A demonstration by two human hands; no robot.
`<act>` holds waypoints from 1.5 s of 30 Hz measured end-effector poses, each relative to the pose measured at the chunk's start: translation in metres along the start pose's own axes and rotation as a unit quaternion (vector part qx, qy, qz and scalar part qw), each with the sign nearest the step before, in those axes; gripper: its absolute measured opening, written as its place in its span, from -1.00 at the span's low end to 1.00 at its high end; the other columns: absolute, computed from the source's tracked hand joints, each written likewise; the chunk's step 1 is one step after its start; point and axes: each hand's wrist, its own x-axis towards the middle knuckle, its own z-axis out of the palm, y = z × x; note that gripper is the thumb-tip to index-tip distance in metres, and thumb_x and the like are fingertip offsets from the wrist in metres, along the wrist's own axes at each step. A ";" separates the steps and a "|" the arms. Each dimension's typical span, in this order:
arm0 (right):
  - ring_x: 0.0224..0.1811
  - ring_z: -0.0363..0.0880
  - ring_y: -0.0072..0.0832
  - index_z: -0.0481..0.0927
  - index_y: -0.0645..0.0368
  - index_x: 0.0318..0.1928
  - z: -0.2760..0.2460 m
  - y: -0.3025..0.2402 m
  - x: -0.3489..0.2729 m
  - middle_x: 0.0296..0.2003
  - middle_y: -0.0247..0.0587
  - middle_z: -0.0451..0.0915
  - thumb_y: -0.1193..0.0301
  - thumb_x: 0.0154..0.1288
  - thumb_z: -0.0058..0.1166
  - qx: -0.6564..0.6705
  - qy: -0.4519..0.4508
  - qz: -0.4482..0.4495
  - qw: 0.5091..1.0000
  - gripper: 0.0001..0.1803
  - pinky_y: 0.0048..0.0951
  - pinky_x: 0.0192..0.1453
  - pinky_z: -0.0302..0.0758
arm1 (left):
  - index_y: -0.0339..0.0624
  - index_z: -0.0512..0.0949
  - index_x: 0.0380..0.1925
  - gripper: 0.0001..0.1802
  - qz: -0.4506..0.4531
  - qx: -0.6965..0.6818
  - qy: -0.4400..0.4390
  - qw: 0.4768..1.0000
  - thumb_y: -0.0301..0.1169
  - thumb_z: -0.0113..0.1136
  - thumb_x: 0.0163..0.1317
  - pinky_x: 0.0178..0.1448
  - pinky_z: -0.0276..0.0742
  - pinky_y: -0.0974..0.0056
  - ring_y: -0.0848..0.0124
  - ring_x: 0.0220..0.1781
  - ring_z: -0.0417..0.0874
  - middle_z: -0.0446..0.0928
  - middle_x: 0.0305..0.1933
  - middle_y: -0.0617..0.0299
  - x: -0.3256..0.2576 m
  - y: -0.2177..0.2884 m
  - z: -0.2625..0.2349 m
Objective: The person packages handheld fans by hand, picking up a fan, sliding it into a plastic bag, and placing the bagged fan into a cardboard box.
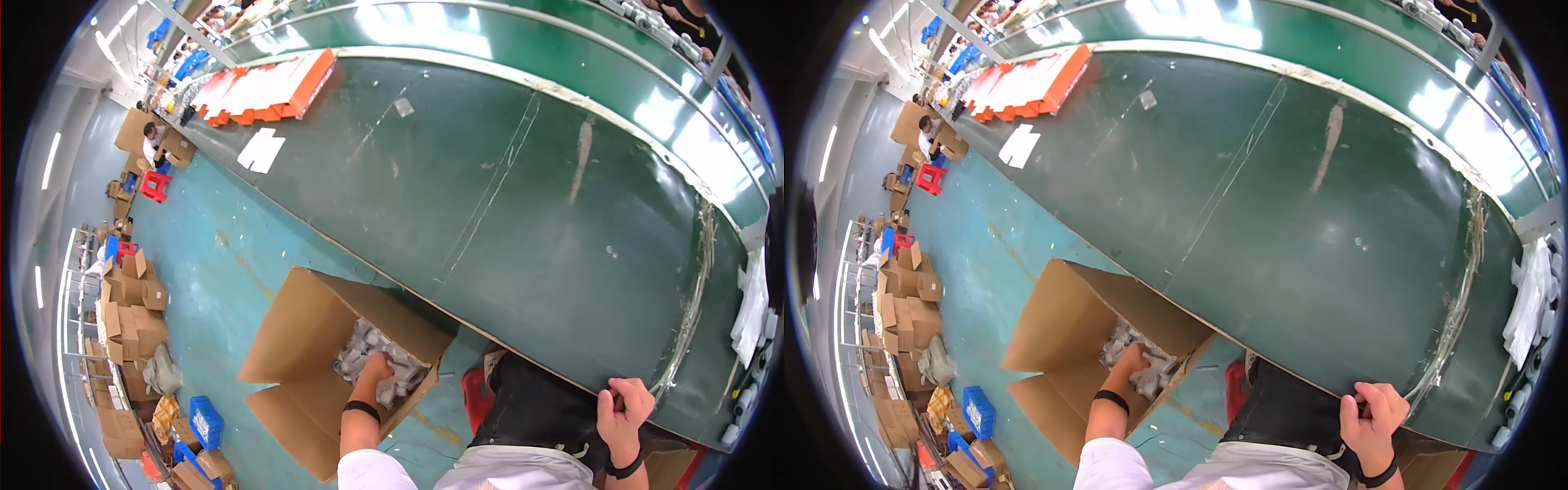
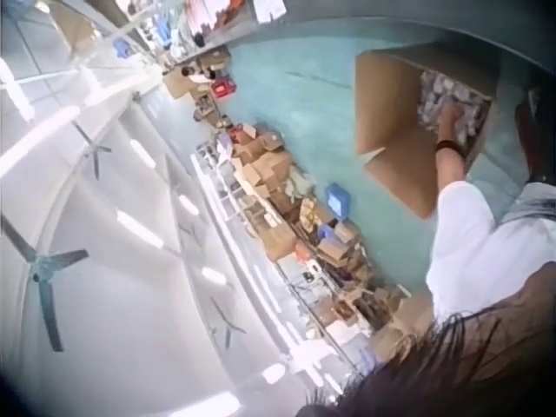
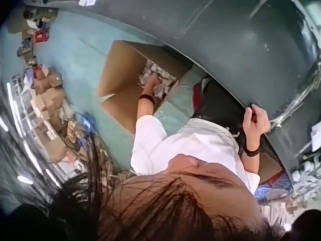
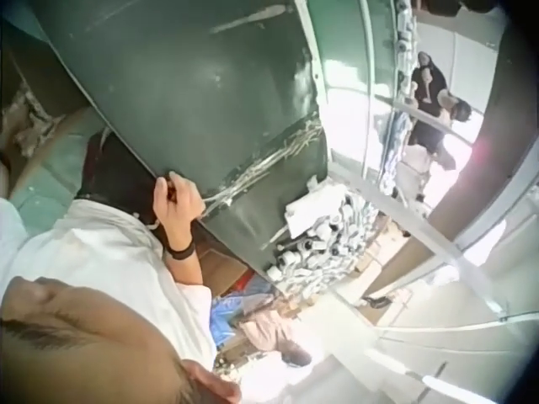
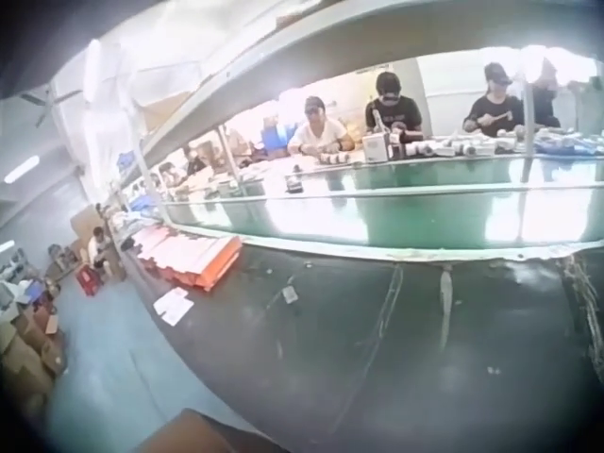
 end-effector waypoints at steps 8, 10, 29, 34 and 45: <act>-0.65 0.18 -0.61 0.54 0.24 -0.29 0.008 0.007 -0.004 -0.56 -0.31 0.39 0.37 0.10 0.20 -0.088 0.023 -0.034 0.995 -0.78 -0.54 -0.59 0.05 | -0.35 0.55 -0.04 -0.36 -0.071 -0.379 0.092 0.918 -0.19 0.43 -0.13 0.12 0.51 0.06 -0.08 0.06 0.58 0.58 -0.06 -0.26 0.069 -0.033 0.104; -0.65 0.17 -0.61 0.54 0.24 -0.29 0.007 0.004 -0.003 -0.58 -0.32 0.38 0.36 0.11 0.20 -0.074 0.020 -0.025 0.997 -0.77 -0.55 -0.58 0.05 | -0.36 0.51 0.03 -0.32 -0.085 -0.342 0.125 0.928 -0.18 0.41 -0.09 0.15 0.49 0.07 -0.08 0.10 0.57 0.56 -0.02 -0.28 0.061 -0.057 0.120; -0.58 0.57 -0.42 0.62 0.07 -0.42 -0.012 0.000 0.012 -0.58 -0.39 0.55 0.32 0.05 0.30 0.042 0.065 -0.038 0.996 -0.85 -0.44 -0.58 0.48 | -0.31 0.53 -0.15 -0.83 0.325 -0.346 0.332 0.815 -0.53 0.17 0.26 -0.19 0.48 0.41 0.48 -0.31 0.54 0.57 -0.32 0.21 -0.180 0.270 -0.184; -0.49 0.59 -0.43 0.64 0.09 -0.27 -0.084 0.007 -0.017 -0.52 -0.37 0.58 0.32 0.11 0.28 0.090 0.111 -0.048 0.989 -0.81 -0.44 -0.49 0.54 | -0.31 0.53 -0.18 -0.88 0.442 -0.312 0.234 0.807 -0.57 0.16 0.29 -0.10 0.52 0.41 0.49 -0.25 0.58 0.59 -0.29 0.22 -0.198 0.407 -0.152; -0.13 0.57 -0.12 0.60 0.20 -0.14 -0.318 0.167 -0.163 -0.21 -0.06 0.61 0.45 0.06 0.10 -0.285 0.451 0.333 0.777 -0.71 -0.22 -0.01 0.51 | -0.36 0.56 -0.16 -0.81 0.399 -0.288 0.206 0.846 -0.48 0.18 0.27 -0.05 0.54 0.33 0.36 -0.21 0.59 0.61 -0.24 0.10 -0.177 0.478 -0.114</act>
